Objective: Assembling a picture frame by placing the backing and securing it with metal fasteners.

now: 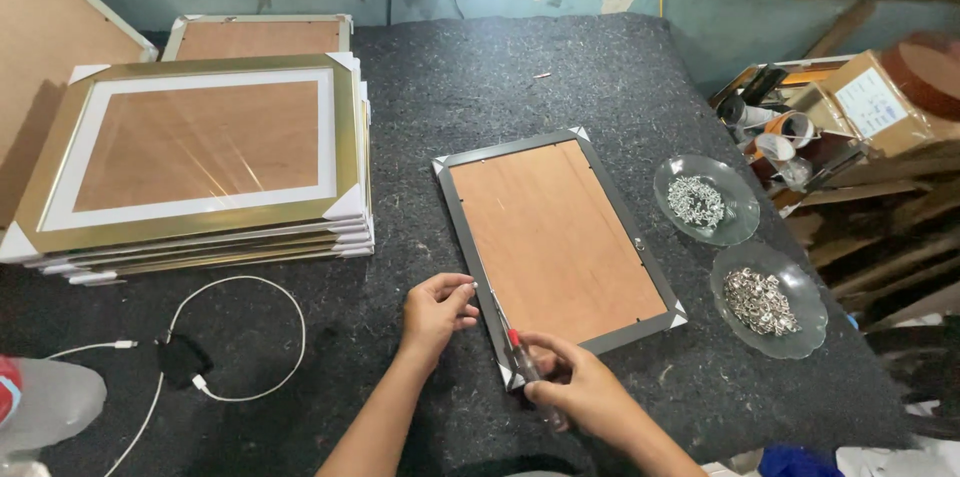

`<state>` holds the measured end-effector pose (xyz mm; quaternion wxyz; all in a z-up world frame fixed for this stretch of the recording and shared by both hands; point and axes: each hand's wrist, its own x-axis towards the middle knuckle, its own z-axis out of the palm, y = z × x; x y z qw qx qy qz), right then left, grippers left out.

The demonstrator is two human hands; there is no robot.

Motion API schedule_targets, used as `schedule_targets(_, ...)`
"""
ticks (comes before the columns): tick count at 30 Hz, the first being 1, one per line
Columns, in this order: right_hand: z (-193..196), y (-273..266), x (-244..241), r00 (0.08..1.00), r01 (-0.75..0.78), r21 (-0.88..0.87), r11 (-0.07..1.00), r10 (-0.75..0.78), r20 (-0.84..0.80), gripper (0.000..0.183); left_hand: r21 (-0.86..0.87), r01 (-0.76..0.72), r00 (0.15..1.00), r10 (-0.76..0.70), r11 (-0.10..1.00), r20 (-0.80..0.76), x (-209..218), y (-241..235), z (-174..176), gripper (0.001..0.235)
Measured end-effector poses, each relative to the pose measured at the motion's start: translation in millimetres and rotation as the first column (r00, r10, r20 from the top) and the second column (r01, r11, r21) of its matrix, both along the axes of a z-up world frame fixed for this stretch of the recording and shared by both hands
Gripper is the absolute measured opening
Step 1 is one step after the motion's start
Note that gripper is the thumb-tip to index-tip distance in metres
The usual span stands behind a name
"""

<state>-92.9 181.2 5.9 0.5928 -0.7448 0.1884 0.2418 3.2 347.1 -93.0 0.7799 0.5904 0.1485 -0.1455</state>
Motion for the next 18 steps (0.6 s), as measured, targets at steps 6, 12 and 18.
schedule_targets(6, -3, 5, 1, 0.999, 0.04, -0.027, 0.999, -0.039, 0.026, 0.053, -0.006, 0.017, 1.0, -0.017, 1.0, 0.004, 1, 1, 1, 0.012)
schedule_targets(12, -13, -2, 2, 0.994, 0.079, 0.102, 0.992, -0.086, 0.067, 0.047, 0.043, 0.016, 1.0, -0.015, 0.999, -0.025, 1, -1, 6, 0.008)
schedule_targets(18, -12, 1, 3, 0.995, 0.035, 0.088, 0.996, -0.043, 0.092, 0.056, 0.047, 0.004, 1.0, -0.004, 0.999, -0.005, 2, -2, 0, 0.008)
